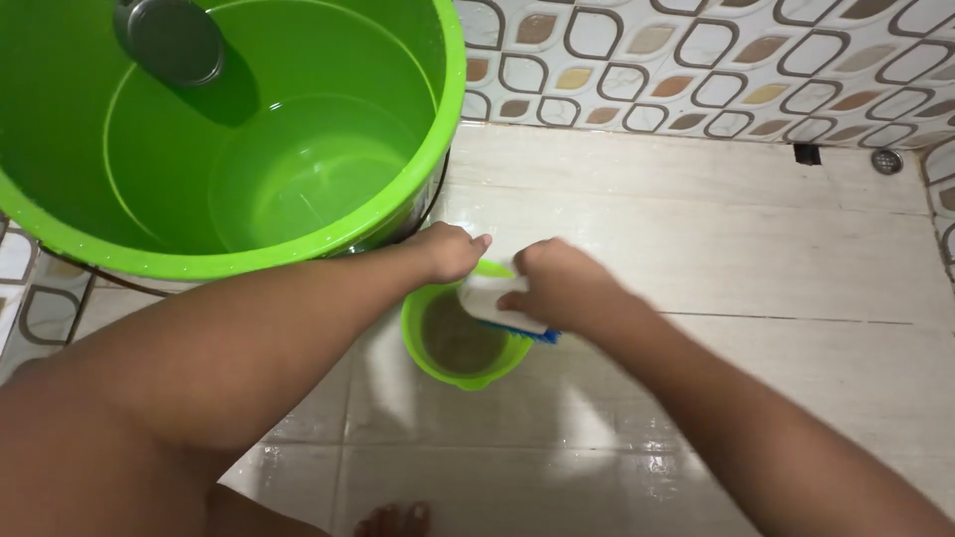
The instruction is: Scrubbing the tiles and organizing cleaning supplies in a bathroom.
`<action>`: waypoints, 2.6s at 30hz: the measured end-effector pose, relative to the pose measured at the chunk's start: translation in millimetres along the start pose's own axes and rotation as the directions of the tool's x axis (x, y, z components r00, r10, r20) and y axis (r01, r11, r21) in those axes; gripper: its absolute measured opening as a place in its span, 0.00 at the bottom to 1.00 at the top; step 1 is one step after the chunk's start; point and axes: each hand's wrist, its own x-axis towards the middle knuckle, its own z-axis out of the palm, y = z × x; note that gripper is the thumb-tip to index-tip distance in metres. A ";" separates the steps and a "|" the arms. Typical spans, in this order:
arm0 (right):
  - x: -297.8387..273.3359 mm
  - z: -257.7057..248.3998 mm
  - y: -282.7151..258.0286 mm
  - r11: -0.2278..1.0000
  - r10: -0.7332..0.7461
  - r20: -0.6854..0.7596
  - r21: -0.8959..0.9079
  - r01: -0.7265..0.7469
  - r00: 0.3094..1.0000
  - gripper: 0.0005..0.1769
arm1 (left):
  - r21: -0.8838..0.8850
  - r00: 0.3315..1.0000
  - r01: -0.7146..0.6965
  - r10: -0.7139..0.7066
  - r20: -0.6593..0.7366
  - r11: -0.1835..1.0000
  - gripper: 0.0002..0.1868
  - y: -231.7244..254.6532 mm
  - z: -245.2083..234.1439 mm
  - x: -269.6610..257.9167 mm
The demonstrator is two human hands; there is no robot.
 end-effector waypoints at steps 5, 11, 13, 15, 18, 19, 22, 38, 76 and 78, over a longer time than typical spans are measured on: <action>34.2 97.5 -5.1 0.985 -0.130 -0.200 -0.140 0.103 0.971 0.19 | -0.032 0.996 0.087 -0.088 -0.018 0.996 0.28 8.2 -10.2 -14.7; 39.3 140.7 -3.7 0.943 -0.061 -0.075 -0.330 0.033 0.995 0.07 | 0.031 0.999 0.023 -0.024 0.036 0.999 0.15 39.9 -20.5 -41.1; 37.9 135.2 -3.0 0.948 -0.007 0.034 -0.317 0.018 0.999 0.09 | 0.035 0.998 0.054 -0.055 0.025 0.998 0.15 46.5 -20.4 -44.4; 38.2 128.8 2.0 0.971 0.046 0.203 -0.239 0.003 0.978 0.28 | 0.109 1.000 0.015 -0.018 0.021 0.994 0.13 51.8 -19.1 -46.2; 36.7 143.8 17.9 0.943 0.017 -0.159 -0.327 -0.069 0.987 0.23 | 0.179 1.000 -0.010 0.012 -0.015 0.984 0.12 55.3 -14.4 -40.2; 37.6 149.6 25.2 0.941 0.022 -0.158 -0.330 -0.073 0.987 0.23 | 0.176 1.000 -0.015 0.018 -0.014 0.984 0.12 56.5 -14.4 -39.2; 42.0 143.3 41.6 0.951 -0.035 -0.262 -0.304 -0.048 0.964 0.16 | 0.142 0.995 -0.002 0.016 -0.099 0.990 0.11 60.7 -17.8 -36.2; 1.8 143.0 110.1 0.885 0.234 -0.016 -0.411 -0.220 0.972 0.17 | 0.015 0.984 -0.179 0.179 -0.004 0.984 0.11 133.1 17.7 -12.4; -404.7 373.0 470.5 0.084 0.993 -0.119 0.559 -0.825 0.021 0.54 | -0.463 0.956 0.162 -0.021 0.294 0.871 0.41 213.5 81.1 20.7; -409.4 363.4 459.9 -0.033 0.998 -0.025 0.594 -0.804 -0.060 0.54 | -0.458 0.960 0.139 -0.006 0.279 0.878 0.40 231.3 79.0 25.3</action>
